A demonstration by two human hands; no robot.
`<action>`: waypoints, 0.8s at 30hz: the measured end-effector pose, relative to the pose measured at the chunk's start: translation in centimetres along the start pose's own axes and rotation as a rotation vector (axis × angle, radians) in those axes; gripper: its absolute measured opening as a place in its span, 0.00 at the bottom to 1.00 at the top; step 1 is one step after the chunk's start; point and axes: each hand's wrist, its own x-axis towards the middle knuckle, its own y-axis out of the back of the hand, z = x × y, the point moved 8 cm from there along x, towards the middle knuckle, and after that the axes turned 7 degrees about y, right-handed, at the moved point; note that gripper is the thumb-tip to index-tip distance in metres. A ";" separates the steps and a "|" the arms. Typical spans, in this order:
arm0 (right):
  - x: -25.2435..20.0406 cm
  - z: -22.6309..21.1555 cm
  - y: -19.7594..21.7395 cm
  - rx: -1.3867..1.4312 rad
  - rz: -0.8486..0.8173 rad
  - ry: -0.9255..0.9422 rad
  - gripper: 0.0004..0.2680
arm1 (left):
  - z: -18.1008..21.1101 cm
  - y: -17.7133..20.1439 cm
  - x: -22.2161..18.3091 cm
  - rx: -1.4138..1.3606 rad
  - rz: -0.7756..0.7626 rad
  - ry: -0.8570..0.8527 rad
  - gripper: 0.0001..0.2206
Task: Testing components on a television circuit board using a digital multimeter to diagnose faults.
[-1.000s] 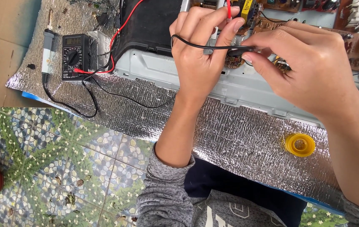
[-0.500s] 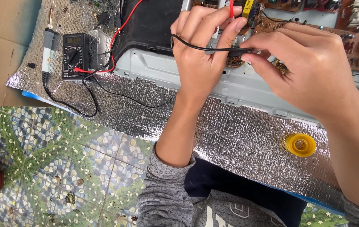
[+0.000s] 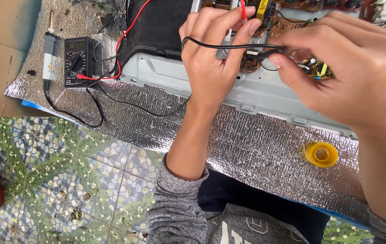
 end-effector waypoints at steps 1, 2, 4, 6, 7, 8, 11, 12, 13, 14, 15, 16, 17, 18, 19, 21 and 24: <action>0.1 -0.1 0.3 -0.001 0.001 -0.001 0.06 | 0.0 0.0 0.0 -0.001 -0.001 -0.001 0.04; 0.2 -0.1 0.5 0.024 -0.006 -0.025 0.03 | 0.0 0.2 -0.1 -0.002 0.008 0.001 0.04; 0.2 0.1 0.8 0.049 -0.012 -0.050 0.01 | 0.0 0.3 -0.1 -0.005 0.016 0.002 0.05; 0.1 0.3 0.6 0.010 -0.027 -0.043 0.02 | 0.2 0.7 -0.2 -0.030 0.065 -0.027 0.04; 0.1 0.6 0.5 0.006 -0.026 -0.048 0.02 | 0.3 0.7 -0.2 -0.035 0.060 -0.028 0.04; 0.0 0.8 0.2 -0.013 -0.041 -0.035 0.02 | 0.3 0.7 -0.2 -0.028 0.060 -0.020 0.04; 0.1 1.0 -0.3 -0.034 -0.065 -0.042 0.01 | 0.3 0.7 -0.2 -0.028 0.061 -0.019 0.04; 0.2 1.1 -0.4 -0.033 -0.073 -0.055 0.02 | 0.4 0.7 -0.2 -0.030 0.067 -0.025 0.05; 0.2 1.2 -0.5 -0.035 -0.073 -0.059 0.02 | 0.4 0.6 -0.2 -0.033 0.063 -0.025 0.05; 0.2 1.2 -0.5 -0.037 -0.079 -0.058 0.02 | 0.4 0.7 -0.2 -0.038 0.069 -0.028 0.04; 0.2 1.3 -0.6 -0.038 -0.084 -0.055 0.02 | 0.4 0.7 -0.2 -0.042 0.076 -0.031 0.04; 0.2 1.3 -0.6 -0.040 -0.083 -0.059 0.02 | 0.3 0.6 -0.2 -0.045 0.073 -0.032 0.04; 0.3 1.4 -0.5 -0.029 -0.083 -0.057 0.02 | 0.3 0.6 -0.3 -0.044 0.074 -0.035 0.04; 0.3 1.4 -0.5 -0.019 -0.083 -0.056 0.02 | 0.3 0.6 -0.3 -0.043 0.075 -0.039 0.04; 0.3 1.3 -0.5 -0.021 -0.082 -0.058 0.02 | 0.3 0.5 -0.3 -0.045 0.074 -0.040 0.04; 0.3 1.3 -0.3 -0.009 -0.062 -0.063 0.02 | 0.6 0.7 -0.3 -0.062 0.092 -0.074 0.04; 0.6 1.1 -0.4 -0.003 -0.057 -0.059 0.02 | 0.6 0.9 -0.4 -0.094 0.089 -0.066 0.04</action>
